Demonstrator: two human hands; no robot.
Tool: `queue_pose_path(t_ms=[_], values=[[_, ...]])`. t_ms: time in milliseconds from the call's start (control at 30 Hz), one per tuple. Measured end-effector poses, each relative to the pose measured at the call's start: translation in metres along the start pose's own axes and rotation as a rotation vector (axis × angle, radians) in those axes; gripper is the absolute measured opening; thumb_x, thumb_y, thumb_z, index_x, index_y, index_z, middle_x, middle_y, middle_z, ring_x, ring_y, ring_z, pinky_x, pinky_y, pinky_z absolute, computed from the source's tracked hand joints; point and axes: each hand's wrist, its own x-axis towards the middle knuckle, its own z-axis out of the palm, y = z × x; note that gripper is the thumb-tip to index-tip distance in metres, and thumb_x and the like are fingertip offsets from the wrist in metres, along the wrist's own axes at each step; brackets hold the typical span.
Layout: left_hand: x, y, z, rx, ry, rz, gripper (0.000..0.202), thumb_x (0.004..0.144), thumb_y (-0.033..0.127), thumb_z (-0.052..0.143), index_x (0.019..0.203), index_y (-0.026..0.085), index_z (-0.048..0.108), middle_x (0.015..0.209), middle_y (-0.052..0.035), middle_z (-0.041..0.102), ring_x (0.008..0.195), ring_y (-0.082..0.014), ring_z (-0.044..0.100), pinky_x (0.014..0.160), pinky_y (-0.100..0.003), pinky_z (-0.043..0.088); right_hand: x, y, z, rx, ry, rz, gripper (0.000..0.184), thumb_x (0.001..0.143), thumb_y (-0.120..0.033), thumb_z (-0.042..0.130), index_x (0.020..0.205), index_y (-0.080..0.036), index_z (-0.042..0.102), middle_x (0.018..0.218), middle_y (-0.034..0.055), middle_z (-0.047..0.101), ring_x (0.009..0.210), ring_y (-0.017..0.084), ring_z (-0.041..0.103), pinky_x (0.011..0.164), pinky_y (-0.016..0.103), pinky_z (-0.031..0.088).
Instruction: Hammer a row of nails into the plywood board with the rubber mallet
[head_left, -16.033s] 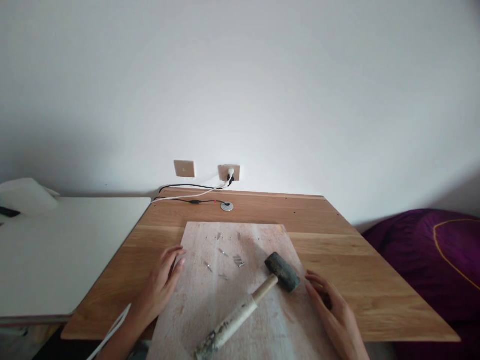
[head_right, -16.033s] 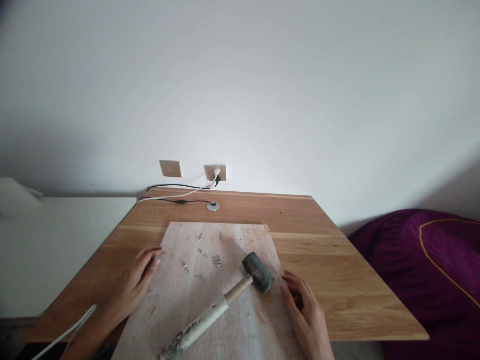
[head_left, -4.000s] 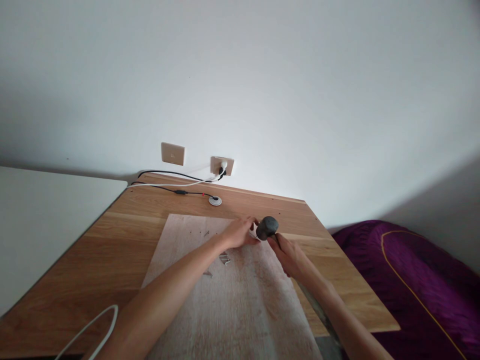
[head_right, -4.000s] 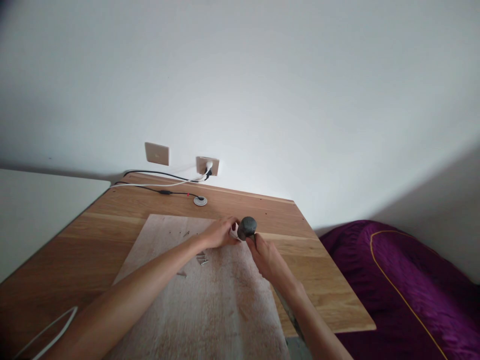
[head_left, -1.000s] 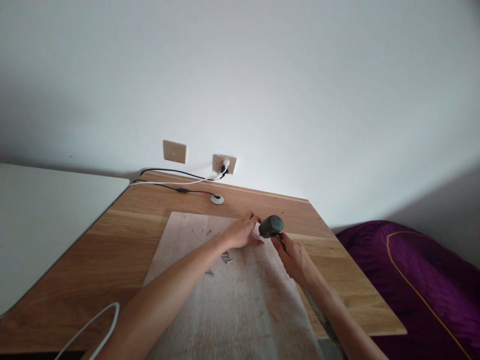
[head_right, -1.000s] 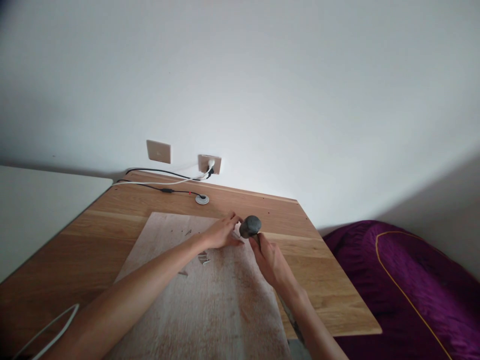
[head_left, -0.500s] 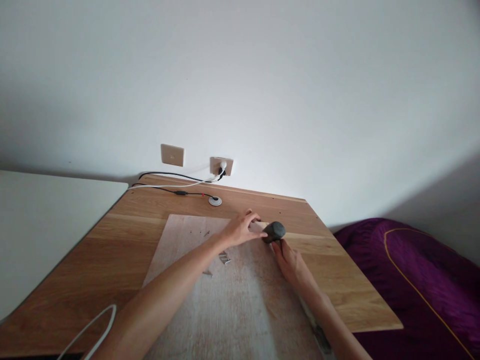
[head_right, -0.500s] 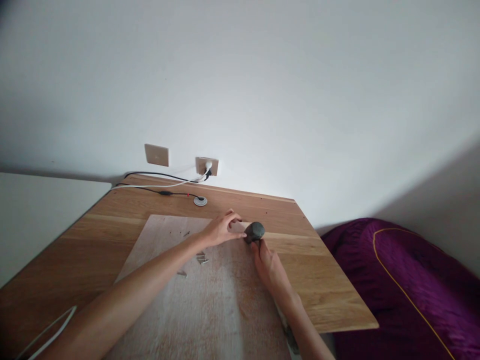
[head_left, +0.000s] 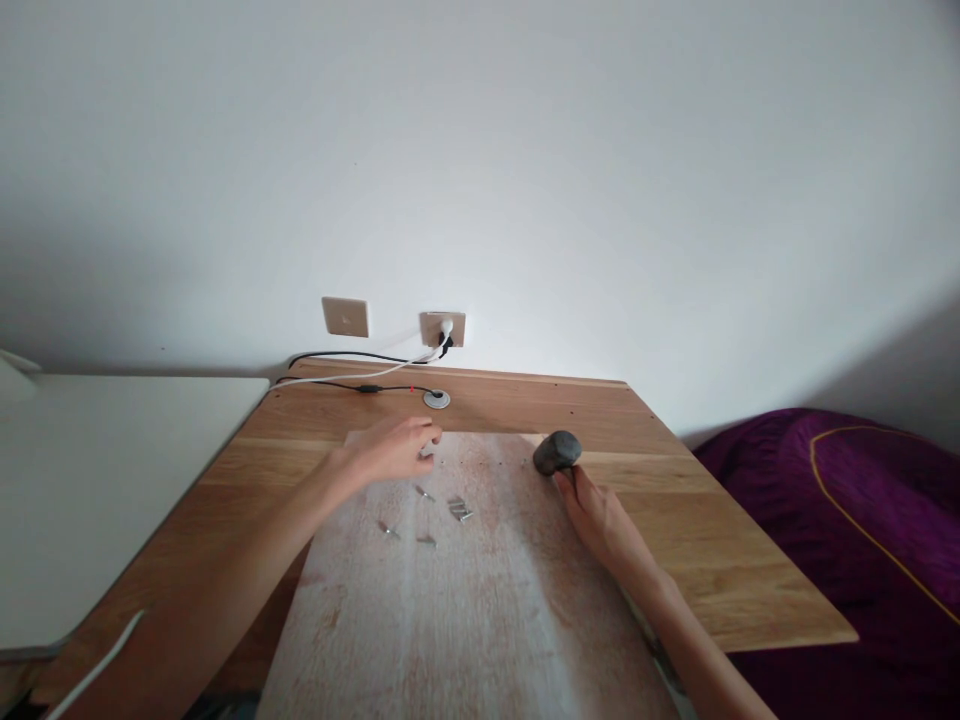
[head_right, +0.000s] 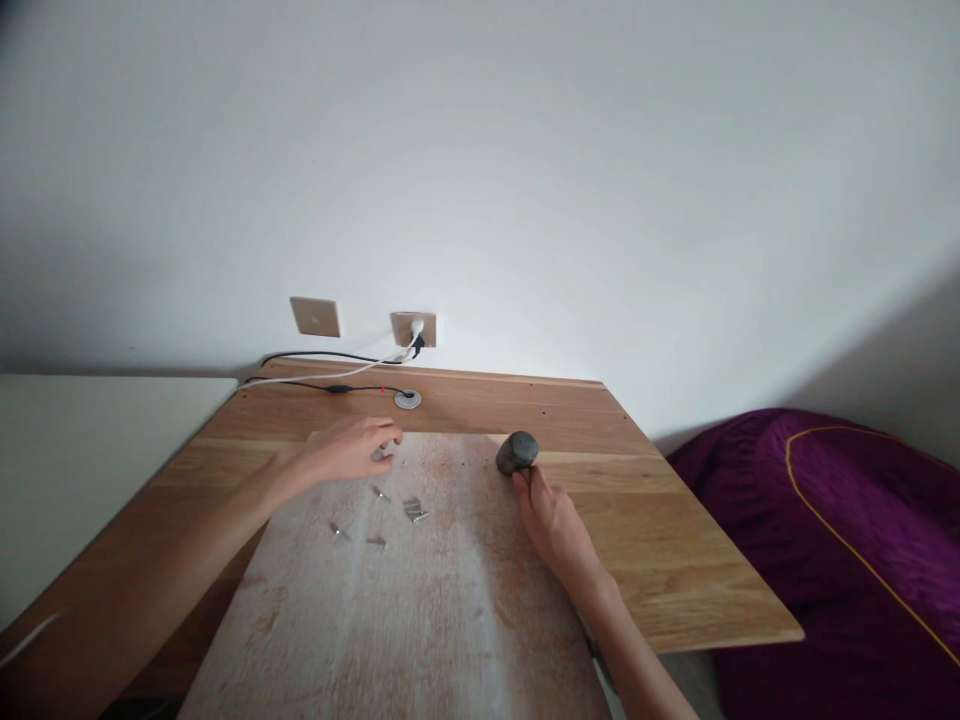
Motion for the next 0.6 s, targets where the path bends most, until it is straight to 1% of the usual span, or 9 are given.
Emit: queue_pose_path(t_ms=[100,233,300,367,433,533,600], values=[[-0.004,0.005,0.004,-0.011,-0.044,-0.004,0.020,0.077,0.011,0.066,0.093,0.022,0.070,0.093,-0.0033,0.073,0.079,-0.0209,0.067,0.066,-0.027,0.044,0.002,-0.001,-0.001,0.019,-0.023,0.007,0.023,0.103,-0.020,0.043,0.113,-0.022,0.064,0.089,0.0108,0.073,0.073,0.026,0.073,0.063,0.031,0.053],[0.009,0.015,0.008,-0.081,-0.048,0.059,0.024,0.074,0.001,0.061,0.085,0.020,0.070,0.088,-0.0029,0.072,0.079,-0.0195,0.067,0.068,-0.026,0.044,0.004,-0.002,-0.003,0.027,-0.040,0.023,0.023,0.104,-0.021,0.043,0.109,-0.023,0.065,0.086,0.0095,0.073,0.069,0.025,0.072,0.062,0.030,0.051],[0.021,0.024,0.012,-0.187,-0.026,0.115,0.022,0.074,0.002,0.062,0.083,0.020,0.070,0.086,-0.0022,0.072,0.077,-0.0177,0.066,0.069,-0.025,0.044,0.004,-0.003,-0.004,0.028,-0.044,0.029,0.023,0.104,-0.021,0.043,0.110,-0.023,0.065,0.086,0.0094,0.074,0.069,0.025,0.072,0.061,0.030,0.051],[0.037,0.034,0.019,-0.359,-0.002,0.175,0.020,0.076,0.003,0.063,0.085,0.019,0.072,0.086,-0.0013,0.072,0.075,-0.0154,0.066,0.070,-0.024,0.045,0.004,-0.004,-0.005,0.030,-0.047,0.033,0.024,0.103,-0.021,0.043,0.112,-0.023,0.065,0.086,0.0095,0.074,0.069,0.025,0.072,0.061,0.030,0.051],[0.055,0.043,0.029,-0.540,0.020,0.194,0.019,0.078,0.005,0.065,0.089,0.018,0.073,0.084,-0.0011,0.074,0.074,-0.0145,0.067,0.071,-0.023,0.046,0.005,-0.004,-0.007,0.034,-0.049,0.036,0.024,0.103,-0.021,0.043,0.113,-0.023,0.065,0.087,0.0096,0.075,0.071,0.026,0.073,0.062,0.030,0.051],[0.078,0.051,0.046,-0.680,0.058,0.135,0.014,0.080,0.007,0.068,0.089,0.016,0.073,0.083,-0.0022,0.075,0.075,-0.0150,0.067,0.072,-0.023,0.048,0.006,-0.005,-0.010,0.046,-0.050,0.047,0.021,0.103,-0.022,0.046,0.112,-0.024,0.065,0.089,0.0091,0.076,0.073,0.026,0.073,0.064,0.030,0.051],[0.087,0.052,0.055,-0.719,0.058,0.099,0.013,0.080,0.008,0.069,0.089,0.016,0.074,0.082,-0.0023,0.075,0.074,-0.0151,0.067,0.072,-0.023,0.048,0.007,-0.006,-0.012,0.061,-0.049,0.061,0.019,0.103,-0.023,0.048,0.110,-0.024,0.065,0.090,0.0086,0.076,0.074,0.025,0.074,0.064,0.029,0.050]])
